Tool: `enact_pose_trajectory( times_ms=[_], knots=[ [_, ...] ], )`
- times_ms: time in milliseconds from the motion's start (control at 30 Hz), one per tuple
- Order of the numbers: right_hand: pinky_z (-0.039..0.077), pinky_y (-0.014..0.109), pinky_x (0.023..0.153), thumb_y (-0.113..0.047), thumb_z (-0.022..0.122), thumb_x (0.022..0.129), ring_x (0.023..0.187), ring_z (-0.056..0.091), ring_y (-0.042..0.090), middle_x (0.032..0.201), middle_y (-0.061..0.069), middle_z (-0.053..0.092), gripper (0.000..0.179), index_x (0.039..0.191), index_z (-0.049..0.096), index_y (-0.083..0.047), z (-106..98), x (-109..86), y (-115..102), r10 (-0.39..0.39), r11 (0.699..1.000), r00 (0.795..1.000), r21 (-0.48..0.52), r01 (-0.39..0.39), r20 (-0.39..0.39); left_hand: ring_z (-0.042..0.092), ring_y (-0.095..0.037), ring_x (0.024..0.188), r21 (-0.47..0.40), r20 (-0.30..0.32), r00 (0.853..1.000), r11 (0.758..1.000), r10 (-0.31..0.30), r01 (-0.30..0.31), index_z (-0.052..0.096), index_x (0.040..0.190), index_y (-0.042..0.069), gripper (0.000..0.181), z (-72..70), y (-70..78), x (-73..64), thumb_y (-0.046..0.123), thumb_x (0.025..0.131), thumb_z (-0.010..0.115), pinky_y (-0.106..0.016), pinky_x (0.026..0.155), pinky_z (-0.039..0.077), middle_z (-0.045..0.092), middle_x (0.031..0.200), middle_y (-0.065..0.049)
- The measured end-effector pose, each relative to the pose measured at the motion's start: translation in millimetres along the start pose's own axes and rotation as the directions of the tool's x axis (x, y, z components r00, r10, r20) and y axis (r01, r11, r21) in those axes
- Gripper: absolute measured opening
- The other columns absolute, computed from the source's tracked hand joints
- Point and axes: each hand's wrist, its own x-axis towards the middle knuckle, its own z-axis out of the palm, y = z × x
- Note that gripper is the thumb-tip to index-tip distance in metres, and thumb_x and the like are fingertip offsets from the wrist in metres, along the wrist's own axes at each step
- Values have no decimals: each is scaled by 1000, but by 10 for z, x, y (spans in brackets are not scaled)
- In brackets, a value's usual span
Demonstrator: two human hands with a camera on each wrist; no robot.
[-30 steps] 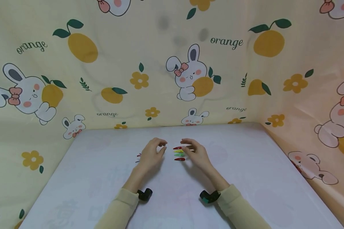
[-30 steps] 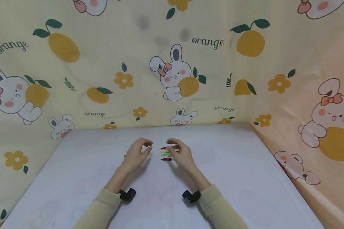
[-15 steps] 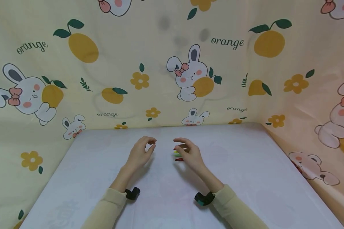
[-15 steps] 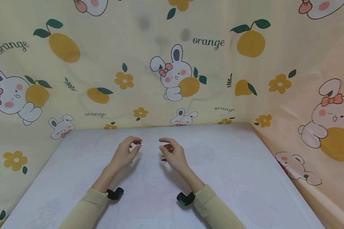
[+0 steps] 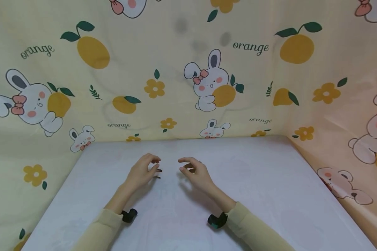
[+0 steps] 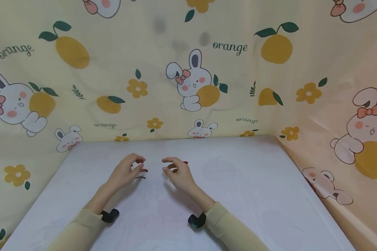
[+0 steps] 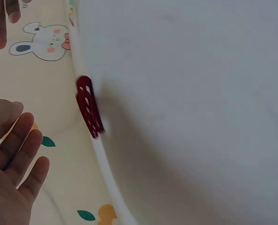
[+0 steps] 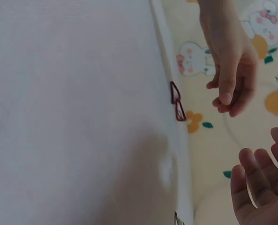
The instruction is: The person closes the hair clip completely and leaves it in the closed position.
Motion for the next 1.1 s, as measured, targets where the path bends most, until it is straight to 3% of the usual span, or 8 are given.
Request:
enact_pose_trajectory(
  times_ms=[200, 567, 933, 1100],
  knots=[
    [58, 35, 86, -9, 71, 98, 104, 71, 24, 127, 10, 71, 31, 129, 68, -8, 123, 16, 3, -40, 999, 997, -19, 41, 67, 65, -25, 104, 73, 45, 999, 997, 17, -20, 71, 116, 6, 20, -58, -80, -103, 6, 95, 74, -45, 88, 56, 68, 109, -5],
    [58, 28, 82, -4, 71, 97, 100, 71, 20, 126, 6, 71, 31, 128, 69, -6, 285, 81, 5, -46, 994, 986, -87, 61, 163, 66, -21, 94, 174, 138, 986, 978, 89, -112, 72, 105, 7, 16, -159, -232, -213, 2, 90, 77, -41, 80, 58, 69, 99, -2],
    [56, 27, 81, -8, 67, 100, 98, 70, 18, 128, 9, 68, 31, 131, 66, -4, 381, 151, -20, 33, 985, 951, -174, 22, 307, 63, -17, 88, 218, 243, 967, 967, 75, -130, 72, 98, 11, 10, -139, -286, -201, 5, 91, 77, -37, 77, 56, 67, 95, 1],
    [55, 27, 83, -8, 68, 99, 100, 69, 17, 128, 8, 68, 32, 131, 67, -4, 426, 172, -27, 64, 982, 940, -188, 1, 336, 59, -14, 84, 234, 258, 964, 963, 68, -130, 71, 96, 11, 10, -117, -285, -180, 6, 91, 77, -34, 73, 53, 64, 91, 3]
  ],
)
